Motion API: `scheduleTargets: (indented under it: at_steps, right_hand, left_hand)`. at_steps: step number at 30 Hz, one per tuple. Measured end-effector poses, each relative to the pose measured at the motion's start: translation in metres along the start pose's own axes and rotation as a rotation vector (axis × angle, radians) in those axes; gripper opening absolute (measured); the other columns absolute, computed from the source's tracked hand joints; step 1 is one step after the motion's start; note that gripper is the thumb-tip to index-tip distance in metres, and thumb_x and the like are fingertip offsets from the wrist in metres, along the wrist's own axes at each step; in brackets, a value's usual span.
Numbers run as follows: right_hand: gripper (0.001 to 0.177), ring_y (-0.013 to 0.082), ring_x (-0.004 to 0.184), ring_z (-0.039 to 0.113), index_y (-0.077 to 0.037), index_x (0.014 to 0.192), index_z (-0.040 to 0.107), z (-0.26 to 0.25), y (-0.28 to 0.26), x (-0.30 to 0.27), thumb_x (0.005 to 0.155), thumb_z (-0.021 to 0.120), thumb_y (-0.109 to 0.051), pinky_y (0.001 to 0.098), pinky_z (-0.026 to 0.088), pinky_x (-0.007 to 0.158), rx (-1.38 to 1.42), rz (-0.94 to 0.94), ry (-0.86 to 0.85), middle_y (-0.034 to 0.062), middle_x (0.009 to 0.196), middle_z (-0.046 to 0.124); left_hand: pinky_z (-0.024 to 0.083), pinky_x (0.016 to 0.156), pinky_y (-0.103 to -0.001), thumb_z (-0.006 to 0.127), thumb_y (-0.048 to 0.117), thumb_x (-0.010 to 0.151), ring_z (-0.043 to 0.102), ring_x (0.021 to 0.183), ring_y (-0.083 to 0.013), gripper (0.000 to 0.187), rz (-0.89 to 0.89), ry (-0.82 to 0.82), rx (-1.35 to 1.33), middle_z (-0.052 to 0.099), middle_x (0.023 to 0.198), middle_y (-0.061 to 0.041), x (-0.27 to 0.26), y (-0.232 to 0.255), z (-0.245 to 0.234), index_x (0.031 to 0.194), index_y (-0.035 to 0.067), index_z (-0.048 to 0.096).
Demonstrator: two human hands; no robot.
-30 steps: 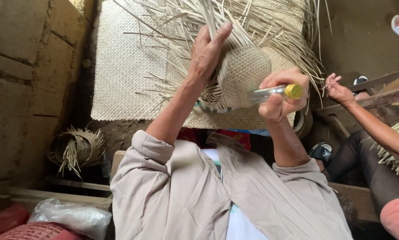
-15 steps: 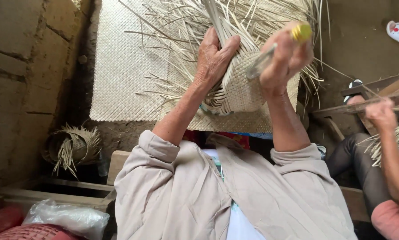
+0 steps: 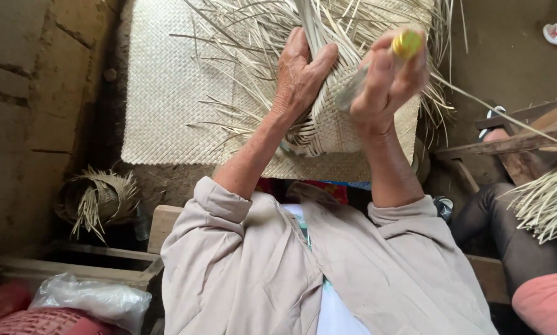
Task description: Weaving straw strands to create the brim of a hat and applying liquid from a small bottle.
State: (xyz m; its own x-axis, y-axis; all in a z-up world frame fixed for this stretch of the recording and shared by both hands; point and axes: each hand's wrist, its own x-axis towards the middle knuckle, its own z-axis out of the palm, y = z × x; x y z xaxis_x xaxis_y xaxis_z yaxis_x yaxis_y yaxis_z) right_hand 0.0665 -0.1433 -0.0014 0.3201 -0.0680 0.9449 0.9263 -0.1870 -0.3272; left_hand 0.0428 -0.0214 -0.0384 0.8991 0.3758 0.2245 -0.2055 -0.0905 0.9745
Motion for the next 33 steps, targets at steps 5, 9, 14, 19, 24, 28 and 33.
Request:
scheduleTargets:
  at_steps: [5,9,14,19,24,28,33]
  right_hand:
    - [0.027,0.0184,0.05,0.045,-0.009,0.083,0.053,-0.021,-0.024,-0.007,0.106,0.046,-0.021,0.0362,0.039,0.055,0.033,-0.16,0.033,0.0053,0.065,0.053]
    - [0.043,0.0182,0.044,0.048,-0.004,0.085,0.052,-0.054,-0.044,-0.059,0.105,0.05,-0.042,0.0312,0.042,0.04,0.078,-0.078,0.06,0.007,0.062,0.052]
    - [0.037,0.0166,0.044,0.048,-0.008,0.08,0.054,-0.034,-0.01,-0.045,0.101,0.048,-0.038,0.0328,0.04,0.039,0.055,-0.12,0.01,0.0047,0.06,0.053]
    - [0.027,0.0185,0.047,0.037,-0.008,0.125,0.06,0.015,0.019,0.001,0.1,0.052,-0.016,0.0324,0.029,0.042,0.181,-0.075,-0.032,0.0154,0.068,0.059]
    - [0.038,0.0186,0.051,0.053,-0.006,0.088,0.057,-0.045,-0.036,-0.052,0.105,0.051,-0.039,0.0309,0.045,0.044,0.122,-0.104,0.039,0.0068,0.068,0.056]
    - [0.049,0.0232,0.046,0.051,0.001,0.083,0.055,-0.055,-0.056,-0.063,0.102,0.055,-0.044,0.0351,0.043,0.043,0.024,-0.1,0.005,0.0118,0.058,0.054]
    - [0.02,0.014,0.047,0.041,-0.01,0.089,0.053,-0.005,-0.009,-0.02,0.1,0.042,-0.024,0.0299,0.034,0.038,-0.003,-0.212,0.012,0.0048,0.064,0.049]
  left_hand:
    - [0.048,0.067,-0.035,0.056,0.041,0.083,0.054,0.077,-0.0161,0.03,-0.05,0.027,0.042,0.052,0.086,-0.002,0.002,0.002,0.0,0.089,0.012,0.059]
    - [0.048,0.069,-0.033,0.056,0.041,0.087,0.052,0.079,-0.015,0.03,-0.033,0.028,0.037,0.052,0.088,-0.001,0.001,0.0,-0.002,0.094,0.012,0.06]
    - [0.048,0.067,-0.033,0.055,0.039,0.087,0.05,0.076,-0.0154,0.029,0.047,0.028,0.055,0.049,0.086,-0.002,0.003,-0.008,0.004,0.089,0.01,0.057]
    - [0.051,0.063,-0.032,0.059,0.035,0.08,0.056,0.074,-0.0151,0.025,-0.056,0.05,0.007,0.054,0.085,-0.001,0.004,0.001,0.002,0.087,0.011,0.062]
    - [0.049,0.069,-0.034,0.06,0.036,0.083,0.056,0.078,-0.0165,0.026,-0.011,0.045,0.004,0.056,0.086,-0.002,0.003,0.001,-0.001,0.089,0.011,0.063]
    - [0.049,0.066,-0.033,0.058,0.035,0.087,0.052,0.076,-0.0155,0.025,0.074,0.034,0.02,0.049,0.087,-0.002,0.006,-0.007,0.002,0.09,0.01,0.059]
    - [0.062,0.065,-0.03,0.057,0.037,0.088,0.059,0.079,-0.0147,0.027,0.065,0.014,0.01,0.054,0.094,-0.003,0.009,-0.031,0.009,0.095,0.01,0.058]
